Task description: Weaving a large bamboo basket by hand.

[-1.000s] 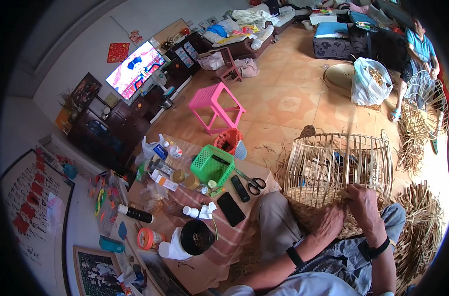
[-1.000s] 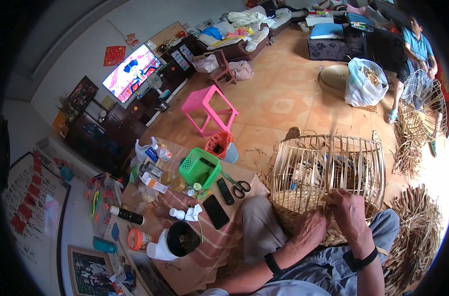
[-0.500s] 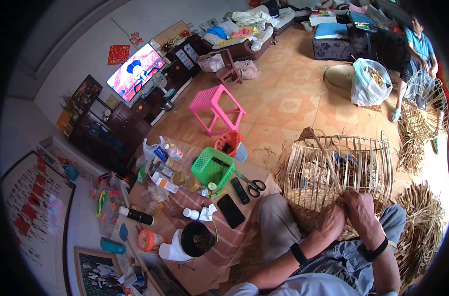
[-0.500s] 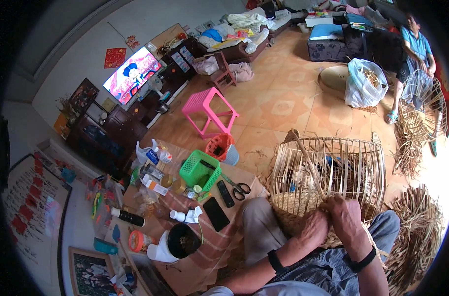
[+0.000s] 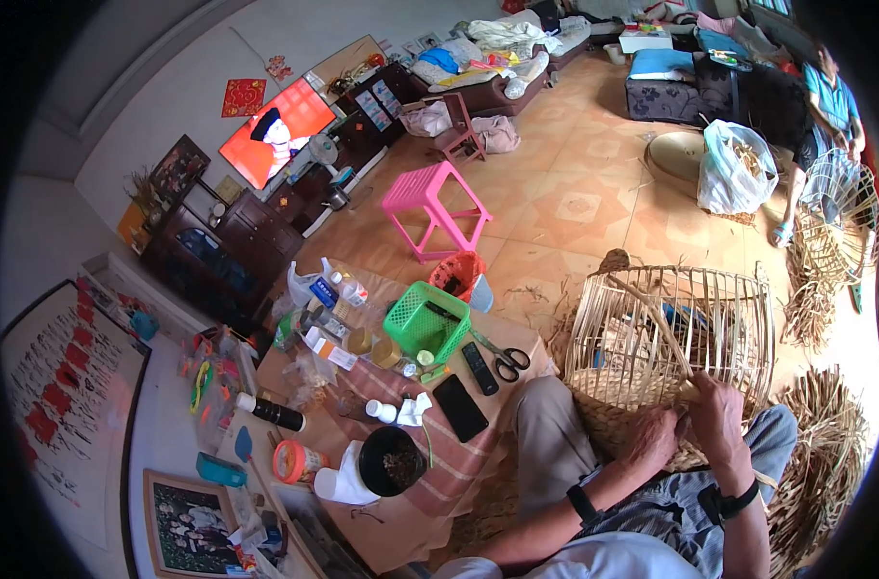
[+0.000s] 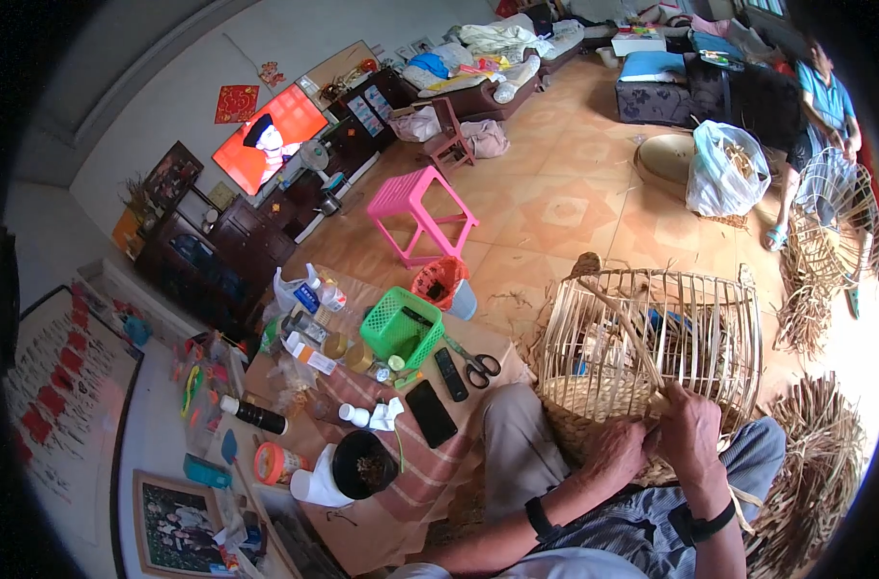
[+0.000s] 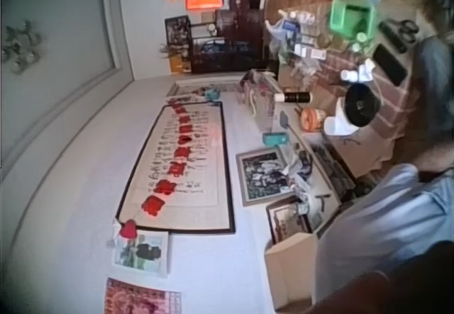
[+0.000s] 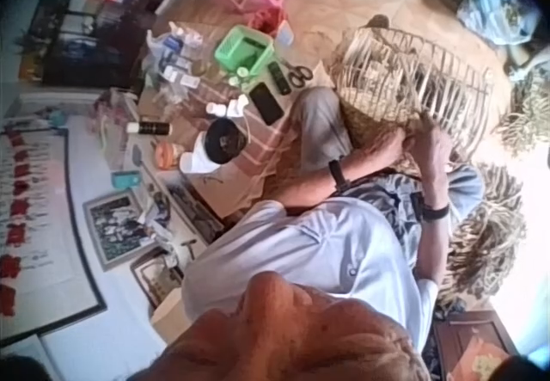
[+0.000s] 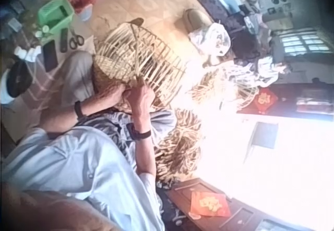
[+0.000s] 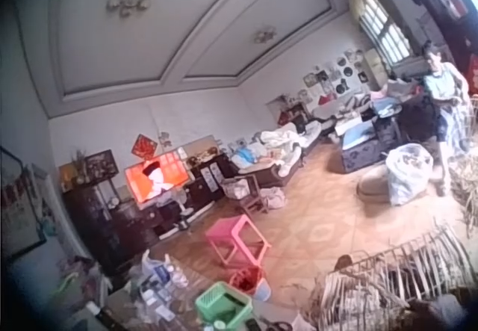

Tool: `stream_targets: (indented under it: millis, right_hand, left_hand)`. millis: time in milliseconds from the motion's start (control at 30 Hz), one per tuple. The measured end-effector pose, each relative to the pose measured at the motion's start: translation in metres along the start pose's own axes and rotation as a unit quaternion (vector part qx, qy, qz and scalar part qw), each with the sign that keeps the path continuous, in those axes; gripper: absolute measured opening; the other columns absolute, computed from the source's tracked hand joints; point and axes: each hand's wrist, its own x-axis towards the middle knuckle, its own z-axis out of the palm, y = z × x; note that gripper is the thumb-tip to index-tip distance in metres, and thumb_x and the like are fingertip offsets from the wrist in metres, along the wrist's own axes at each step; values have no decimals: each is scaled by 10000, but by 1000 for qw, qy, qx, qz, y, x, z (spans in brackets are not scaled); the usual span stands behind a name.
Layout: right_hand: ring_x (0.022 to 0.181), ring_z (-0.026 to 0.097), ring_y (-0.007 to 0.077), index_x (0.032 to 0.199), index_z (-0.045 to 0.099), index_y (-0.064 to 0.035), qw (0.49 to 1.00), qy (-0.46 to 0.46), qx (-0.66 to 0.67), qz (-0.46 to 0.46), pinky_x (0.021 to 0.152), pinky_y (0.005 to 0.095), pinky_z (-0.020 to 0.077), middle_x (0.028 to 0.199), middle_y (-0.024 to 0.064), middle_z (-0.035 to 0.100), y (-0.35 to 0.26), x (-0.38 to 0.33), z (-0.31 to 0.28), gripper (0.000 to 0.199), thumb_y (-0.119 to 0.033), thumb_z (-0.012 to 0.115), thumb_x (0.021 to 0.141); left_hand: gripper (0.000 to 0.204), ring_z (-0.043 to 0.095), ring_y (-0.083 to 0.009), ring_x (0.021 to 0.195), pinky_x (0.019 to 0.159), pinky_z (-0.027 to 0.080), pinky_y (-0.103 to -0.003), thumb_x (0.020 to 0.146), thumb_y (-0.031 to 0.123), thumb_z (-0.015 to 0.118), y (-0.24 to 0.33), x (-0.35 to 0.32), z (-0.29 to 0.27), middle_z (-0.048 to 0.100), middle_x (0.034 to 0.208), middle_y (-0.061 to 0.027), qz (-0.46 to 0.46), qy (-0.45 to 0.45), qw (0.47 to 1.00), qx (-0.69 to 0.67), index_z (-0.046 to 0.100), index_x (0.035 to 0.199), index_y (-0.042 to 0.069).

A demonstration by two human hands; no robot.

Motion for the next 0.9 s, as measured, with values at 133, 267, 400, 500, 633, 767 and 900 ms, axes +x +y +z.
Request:
stream_targets:
  millis: [133, 267, 400, 500, 633, 767, 900]
  right_hand:
    - [670, 644, 392, 1174, 655, -53, 995, -8, 99, 31, 619, 449, 496, 755, 201, 644, 2, -12, -5, 408, -13, 746, 779]
    - [564, 551, 239, 1294, 587, -67, 979, -8, 194, 65, 555, 372, 473, 713, 127, 601, 5, -25, -6, 580, 43, 765, 753]
    - [674, 581, 145, 1236, 601, -60, 945, 54, 288, 147, 629, 323, 491, 871, 102, 701, 7, -39, 2, 500, 42, 791, 784]
    - [759, 611, 145, 1100, 608, -8, 935, 121, 298, 150, 712, 307, 517, 861, 102, 691, 9, -50, 10, 390, 8, 822, 774]
    - [760, 592, 129, 1034, 618, -9, 954, 135, 238, 126, 713, 300, 508, 835, 85, 675, 13, -70, 19, 335, -4, 829, 774]
    - [753, 554, 103, 967, 622, -32, 927, 159, 305, 151, 698, 278, 485, 823, 25, 649, 16, -94, 34, 286, 2, 833, 778]
    - [764, 525, 76, 958, 628, -59, 842, 143, 472, 216, 683, 253, 454, 836, -46, 589, 34, -92, 46, 279, 8, 828, 776]
  left_hand:
    - [242, 679, -414, 851, 785, 524, -520, 966, 238, 637, 5, 0, -5, 693, 822, -232, -15, -22, 1000, -7, 686, 987, 2]
    - [204, 677, -406, 842, 786, 526, -507, 961, 219, 642, 3, 0, -4, 697, 841, -212, 12, 6, 1000, 8, 673, 968, 17]
    - [149, 672, -387, 821, 799, 524, -500, 949, 208, 660, 0, -1, 1, 699, 837, -171, 22, 21, 999, 16, 674, 956, 60]
    - [153, 675, -369, 830, 797, 525, -488, 940, 231, 677, -2, 0, 2, 701, 832, -153, -1, 1, 1000, -25, 677, 953, 78]
    - [158, 684, -356, 855, 786, 529, -479, 941, 241, 679, -6, 1, -2, 702, 828, -143, -3, -29, 999, -42, 679, 954, 84]
    - [189, 688, -363, 870, 791, 530, -477, 956, 243, 668, -9, 2, -11, 709, 877, -161, -5, -81, 994, -76, 681, 997, 60]
    - [236, 691, -369, 897, 799, 531, -477, 967, 260, 660, -12, 5, -17, 713, 937, -185, 29, -112, 989, -91, 682, 1046, 39]
